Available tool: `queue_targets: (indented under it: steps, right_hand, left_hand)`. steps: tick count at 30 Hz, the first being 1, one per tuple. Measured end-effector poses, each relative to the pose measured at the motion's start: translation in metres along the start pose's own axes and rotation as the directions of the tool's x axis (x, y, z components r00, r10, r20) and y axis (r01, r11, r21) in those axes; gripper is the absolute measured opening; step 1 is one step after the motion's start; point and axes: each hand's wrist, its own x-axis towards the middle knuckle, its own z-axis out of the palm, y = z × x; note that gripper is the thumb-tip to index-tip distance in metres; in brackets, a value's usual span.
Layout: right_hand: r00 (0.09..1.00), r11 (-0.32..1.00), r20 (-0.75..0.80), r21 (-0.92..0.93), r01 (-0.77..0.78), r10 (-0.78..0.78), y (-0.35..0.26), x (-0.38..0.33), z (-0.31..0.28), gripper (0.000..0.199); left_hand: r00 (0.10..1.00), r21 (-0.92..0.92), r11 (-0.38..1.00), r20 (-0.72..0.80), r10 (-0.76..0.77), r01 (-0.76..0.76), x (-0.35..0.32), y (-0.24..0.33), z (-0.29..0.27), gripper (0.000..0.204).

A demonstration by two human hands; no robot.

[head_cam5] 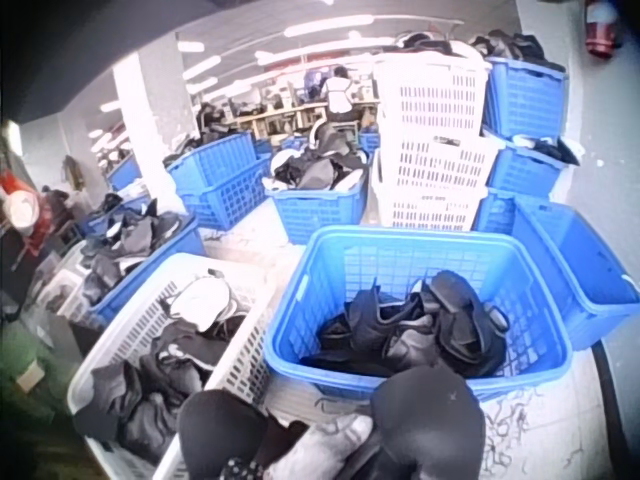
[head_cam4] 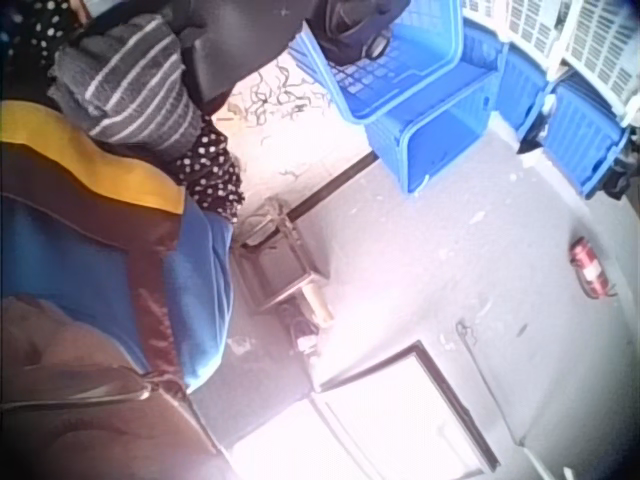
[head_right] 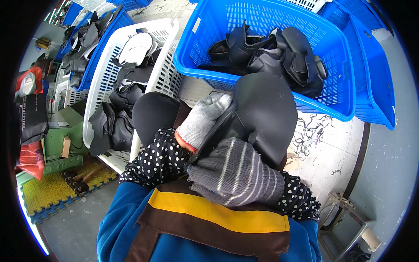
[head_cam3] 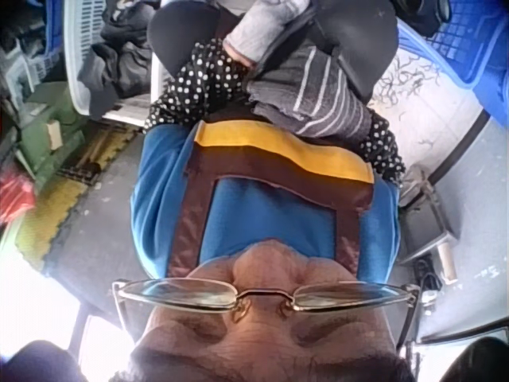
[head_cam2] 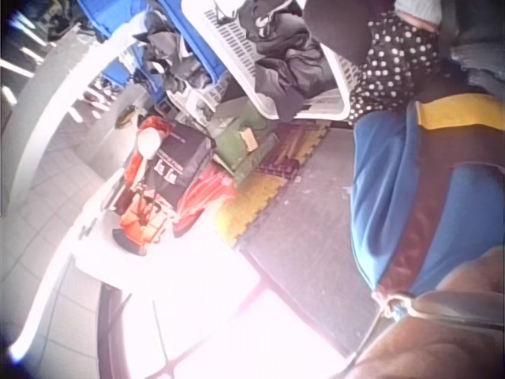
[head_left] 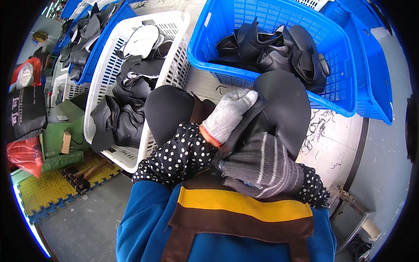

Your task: The person sits on the floor and repeatedly picks up black shoes from a white basket, wipes them with a small tool, and places them into a blue basket. The person handles each shoe individually, turning it over to wipe different surfaces before moving to the next one.

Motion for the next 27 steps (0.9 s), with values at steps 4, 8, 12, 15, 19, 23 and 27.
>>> queue_targets:
  steps: [4,8,12,15,19,23,27]
  right_hand:
    - [0.998,0.998,-0.043,0.036,0.052,-0.051,0.013,0.000,-0.002,0.038]
    - [0.989,0.991,-0.149,0.133,0.004,0.016,0.035,-0.013,-0.020,0.037]
    - [0.843,0.880,-0.359,0.407,-0.244,0.400,0.044,-0.027,-0.020,0.032]
    - [0.594,0.787,-0.551,0.562,-0.255,0.586,0.052,-0.030,-0.014,0.026]
    - [0.609,0.867,-0.616,0.354,-0.351,0.499,0.064,-0.030,-0.013,0.024]
    - [0.487,0.679,-0.575,0.732,-0.052,0.658,0.078,-0.035,-0.021,0.028]
    - [0.236,0.620,-0.610,0.783,0.038,0.756,0.100,-0.053,-0.032,0.023]
  left_hand:
    - [0.997,-0.093,0.993,-0.018,-0.078,0.076,0.006,-0.004,-0.007,0.022]
    - [0.996,-0.104,0.994,-0.083,-0.044,0.035,0.009,0.001,-0.010,0.027]
    - [0.744,0.650,0.700,-0.303,0.595,-0.296,-0.029,0.034,0.007,0.024]
    - [0.508,0.665,0.096,0.461,0.727,-0.741,-0.067,0.056,0.024,0.034]
    - [0.770,0.737,-0.448,0.620,0.152,-0.506,-0.080,0.049,0.036,0.041]
    - [0.493,0.680,-0.426,0.730,0.473,-0.597,-0.062,0.044,0.012,0.027]
    - [0.532,0.692,-0.356,0.716,0.453,-0.628,-0.044,0.037,-0.018,0.030]
